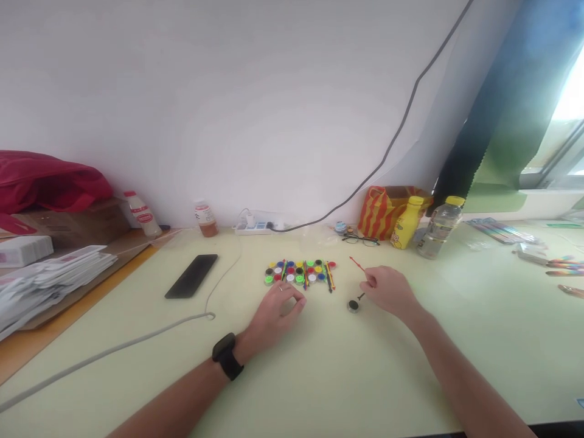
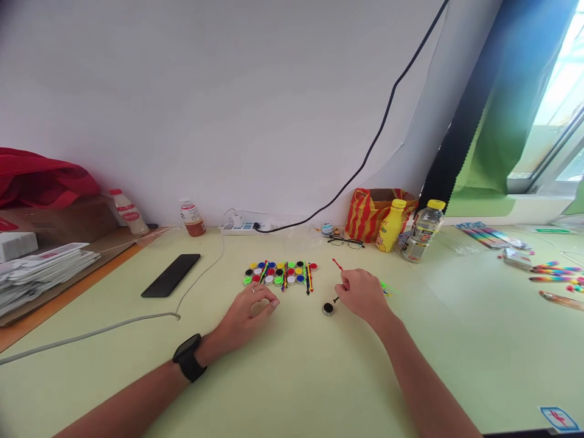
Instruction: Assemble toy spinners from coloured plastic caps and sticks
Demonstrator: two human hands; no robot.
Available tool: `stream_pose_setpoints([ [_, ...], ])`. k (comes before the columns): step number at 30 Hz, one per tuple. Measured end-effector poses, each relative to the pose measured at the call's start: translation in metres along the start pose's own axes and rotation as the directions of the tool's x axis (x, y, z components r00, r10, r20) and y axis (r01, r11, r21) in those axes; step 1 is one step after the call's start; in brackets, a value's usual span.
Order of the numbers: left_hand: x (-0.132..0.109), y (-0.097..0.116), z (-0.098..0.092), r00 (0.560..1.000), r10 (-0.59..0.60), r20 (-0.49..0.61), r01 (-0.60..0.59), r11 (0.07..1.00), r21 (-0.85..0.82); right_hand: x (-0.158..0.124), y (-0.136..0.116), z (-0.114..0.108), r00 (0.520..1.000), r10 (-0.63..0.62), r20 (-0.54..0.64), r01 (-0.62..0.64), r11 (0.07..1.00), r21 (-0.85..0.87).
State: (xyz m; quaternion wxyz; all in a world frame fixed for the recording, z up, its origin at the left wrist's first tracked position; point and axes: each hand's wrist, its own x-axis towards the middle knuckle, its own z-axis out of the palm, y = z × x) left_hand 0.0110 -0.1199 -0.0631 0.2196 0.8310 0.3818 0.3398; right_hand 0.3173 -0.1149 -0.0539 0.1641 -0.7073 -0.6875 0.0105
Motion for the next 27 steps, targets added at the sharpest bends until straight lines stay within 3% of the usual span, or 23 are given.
stream_pose_setpoints([
  [8, -0.003, -0.001, 0.000, 0.999, -0.015, 0.029, 0.015, 1.000, -0.009, -0.014, -0.025, 0.008, 0.988, -0.127, 0.093, 0.109, 0.978, 0.176],
  [13, -0.007, 0.003, -0.002, 0.987, 0.047, 0.153, -0.042, 0.998, -0.035, -0.027, -0.050, 0.019, 0.935, -0.324, 0.146, 0.207, 0.830, 0.518],
  [20, -0.005, 0.008, -0.003, 0.987, 0.044, 0.157, -0.042, 0.999, -0.016, -0.032, -0.062, 0.016, 0.822, -0.500, 0.271, -0.020, 0.450, 0.893],
  [22, -0.005, 0.008, -0.004, 0.988, 0.059, 0.143, -0.055, 0.998, -0.030, -0.031, -0.061, 0.015, 0.819, -0.500, 0.281, -0.065, 0.406, 0.912],
  [27, -0.006, 0.008, -0.006, 0.978, 0.112, 0.177, -0.112, 0.994, -0.011, -0.024, -0.052, 0.020, 0.873, -0.423, 0.242, -0.057, 0.405, 0.913],
])
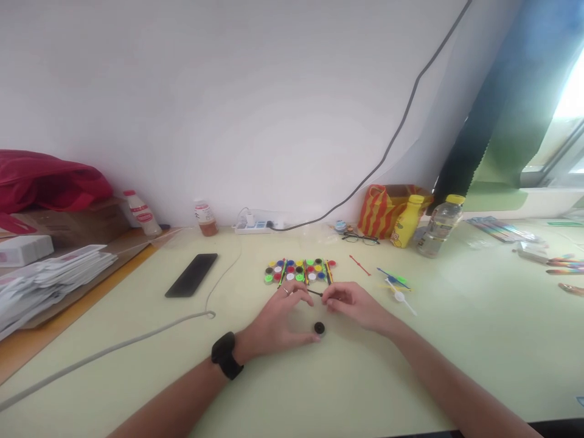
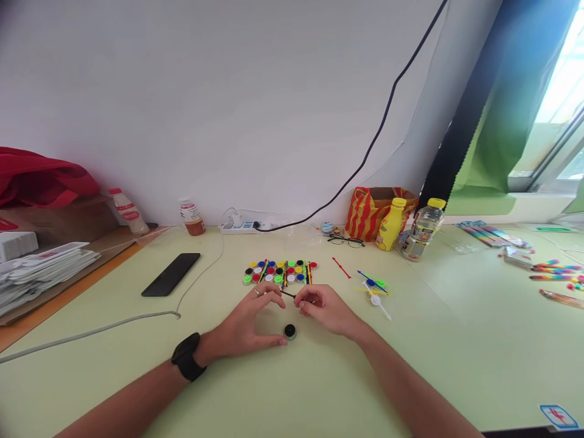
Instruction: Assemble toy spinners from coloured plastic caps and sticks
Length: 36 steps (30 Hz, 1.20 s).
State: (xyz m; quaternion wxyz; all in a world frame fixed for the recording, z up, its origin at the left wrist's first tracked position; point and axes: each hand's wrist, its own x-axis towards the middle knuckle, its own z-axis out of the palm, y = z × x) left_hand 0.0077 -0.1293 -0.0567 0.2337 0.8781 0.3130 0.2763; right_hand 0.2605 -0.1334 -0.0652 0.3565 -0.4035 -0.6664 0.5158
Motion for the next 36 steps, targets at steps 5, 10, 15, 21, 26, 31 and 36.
stream_pose_setpoints([
  [5, 0.000, 0.001, 0.004, 0.987, 0.034, 0.157, -0.039, 0.999, 0.031, 0.002, 0.003, -0.004, 0.997, -0.004, -0.072, 0.009, 0.998, 0.063],
  [10, 0.000, -0.004, 0.008, 0.995, -0.073, 0.072, 0.080, 0.991, -0.105, 0.001, -0.003, -0.002, 0.994, 0.000, -0.106, 0.014, 0.992, 0.128],
  [15, 0.002, -0.014, 0.010, 0.969, -0.244, 0.025, 0.236, 0.897, -0.375, -0.001, -0.011, 0.010, 0.997, -0.039, -0.070, 0.046, 0.993, 0.109],
  [21, 0.005, -0.012, 0.009, 0.980, -0.189, 0.070, 0.197, 0.824, -0.531, -0.002, -0.015, 0.033, 0.994, -0.082, -0.076, 0.083, 0.997, 0.004],
  [26, 0.005, -0.008, 0.007, 0.986, -0.157, 0.047, 0.157, 0.825, -0.544, -0.002, -0.006, 0.034, 0.988, -0.114, -0.107, 0.100, 0.987, -0.125],
  [31, 0.005, -0.010, 0.008, 0.980, -0.198, -0.002, 0.168, 0.838, -0.519, -0.002, -0.004, 0.029, 0.977, -0.164, -0.137, 0.133, 0.969, -0.207],
  [36, 0.006, -0.012, 0.010, 0.978, -0.201, -0.061, 0.148, 0.864, -0.481, -0.002, -0.006, 0.027, 0.977, -0.170, -0.130, 0.128, 0.951, -0.280],
])
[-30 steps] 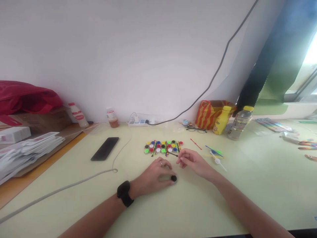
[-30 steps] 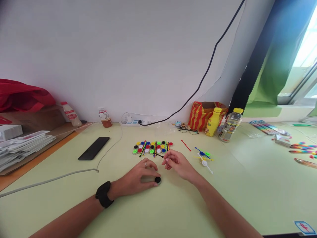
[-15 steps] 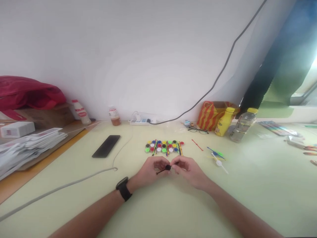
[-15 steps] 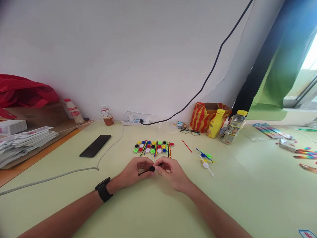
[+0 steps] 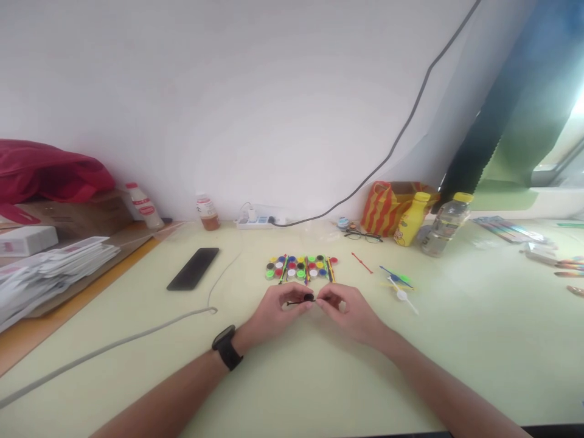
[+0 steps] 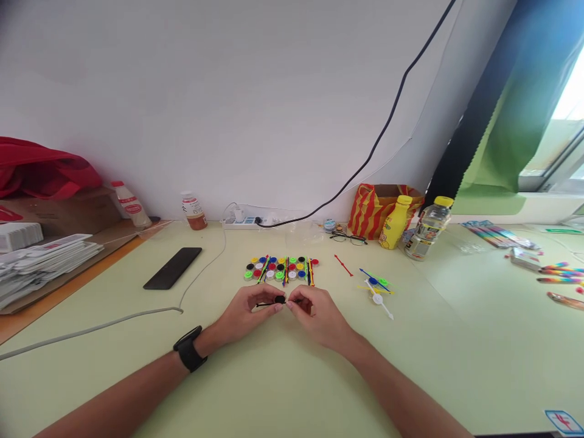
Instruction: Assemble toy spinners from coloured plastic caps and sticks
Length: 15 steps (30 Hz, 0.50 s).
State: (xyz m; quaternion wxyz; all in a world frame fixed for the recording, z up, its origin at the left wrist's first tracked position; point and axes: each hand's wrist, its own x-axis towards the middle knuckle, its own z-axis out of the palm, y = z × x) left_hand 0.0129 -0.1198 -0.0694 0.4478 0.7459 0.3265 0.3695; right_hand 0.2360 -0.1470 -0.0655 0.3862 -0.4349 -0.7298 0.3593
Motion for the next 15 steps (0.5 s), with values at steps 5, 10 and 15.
stream_pose_setpoints([
  [5, -0.0011, -0.0030, -0.0011, 0.997, 0.048, -0.054, -0.044, 0.996, 0.079, 0.0001, 0.0000, -0.0028, 0.999, 0.034, -0.011, -0.033, 0.998, 0.052],
  [10, -0.0021, -0.0001, -0.0031, 0.996, 0.083, -0.044, -0.073, 0.979, 0.189, -0.0001, -0.0025, -0.0038, 0.998, 0.066, -0.018, -0.062, 0.984, 0.165],
  [15, -0.0030, 0.0049, -0.0024, 0.994, 0.109, 0.007, -0.108, 0.966, 0.236, -0.0001, -0.0010, -0.0032, 0.997, 0.073, 0.013, -0.074, 0.975, 0.211],
])
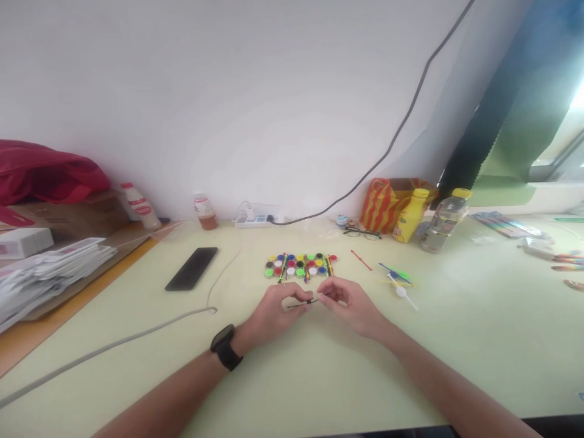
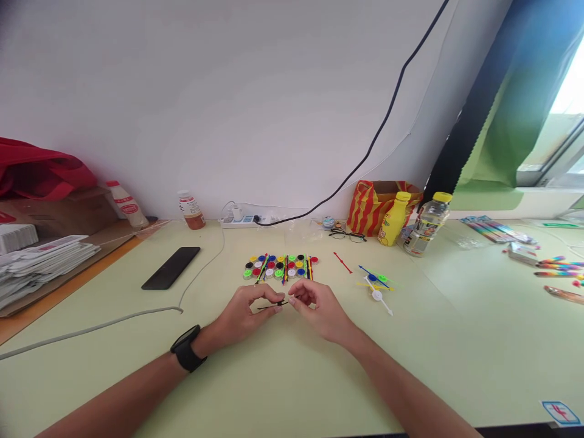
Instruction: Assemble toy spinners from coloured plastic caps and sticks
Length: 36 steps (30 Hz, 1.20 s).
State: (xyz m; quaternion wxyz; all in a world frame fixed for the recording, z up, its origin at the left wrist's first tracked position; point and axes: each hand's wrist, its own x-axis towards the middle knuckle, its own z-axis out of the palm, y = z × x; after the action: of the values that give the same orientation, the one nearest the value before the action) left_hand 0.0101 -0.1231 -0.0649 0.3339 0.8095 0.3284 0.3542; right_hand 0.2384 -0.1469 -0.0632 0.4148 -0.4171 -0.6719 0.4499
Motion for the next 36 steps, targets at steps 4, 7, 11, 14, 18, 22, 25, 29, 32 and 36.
stream_pose_setpoints([
  [4, -0.001, 0.004, 0.001, 0.999, 0.006, 0.031, -0.005, 1.000, -0.004, 0.000, 0.001, -0.001, 1.000, -0.005, 0.011, 0.005, 1.000, 0.012],
  [7, -0.001, 0.008, 0.002, 1.000, -0.009, 0.029, 0.012, 0.994, -0.109, 0.001, 0.002, -0.003, 1.000, -0.004, 0.009, 0.004, 0.999, 0.043],
  [11, 0.000, 0.010, 0.004, 0.997, -0.037, 0.068, 0.053, 0.965, -0.257, 0.004, 0.007, -0.006, 1.000, 0.006, -0.009, -0.006, 0.998, 0.061],
  [14, 0.002, 0.003, 0.007, 0.996, -0.078, 0.038, 0.086, 0.945, -0.315, 0.004, 0.009, -0.008, 0.990, -0.012, -0.139, 0.002, 0.998, -0.068],
  [18, 0.004, -0.010, 0.008, 0.986, -0.167, 0.007, 0.156, 0.904, -0.398, 0.000, 0.003, -0.012, 0.984, -0.110, -0.143, 0.078, 0.974, -0.214],
  [22, 0.005, -0.013, 0.006, 0.981, -0.195, 0.013, 0.179, 0.868, -0.463, -0.007, -0.004, -0.011, 0.989, -0.144, -0.044, 0.132, 0.968, -0.213],
  [25, 0.005, -0.011, 0.005, 0.981, -0.193, 0.013, 0.175, 0.863, -0.474, -0.009, -0.006, -0.009, 0.993, -0.108, -0.039, 0.099, 0.979, -0.176],
  [29, 0.005, -0.009, 0.004, 0.983, -0.184, -0.012, 0.157, 0.869, -0.469, -0.008, -0.006, -0.010, 0.983, 0.033, 0.180, -0.021, 0.997, -0.071],
  [32, 0.005, -0.009, 0.003, 0.982, -0.187, -0.017, 0.158, 0.871, -0.464, -0.006, -0.007, -0.012, 0.965, 0.054, 0.256, -0.063, 0.998, 0.026],
  [36, 0.005, -0.009, 0.004, 0.981, -0.196, -0.013, 0.166, 0.864, -0.475, -0.003, -0.010, -0.014, 0.990, 0.009, 0.142, -0.013, 0.999, 0.031],
])
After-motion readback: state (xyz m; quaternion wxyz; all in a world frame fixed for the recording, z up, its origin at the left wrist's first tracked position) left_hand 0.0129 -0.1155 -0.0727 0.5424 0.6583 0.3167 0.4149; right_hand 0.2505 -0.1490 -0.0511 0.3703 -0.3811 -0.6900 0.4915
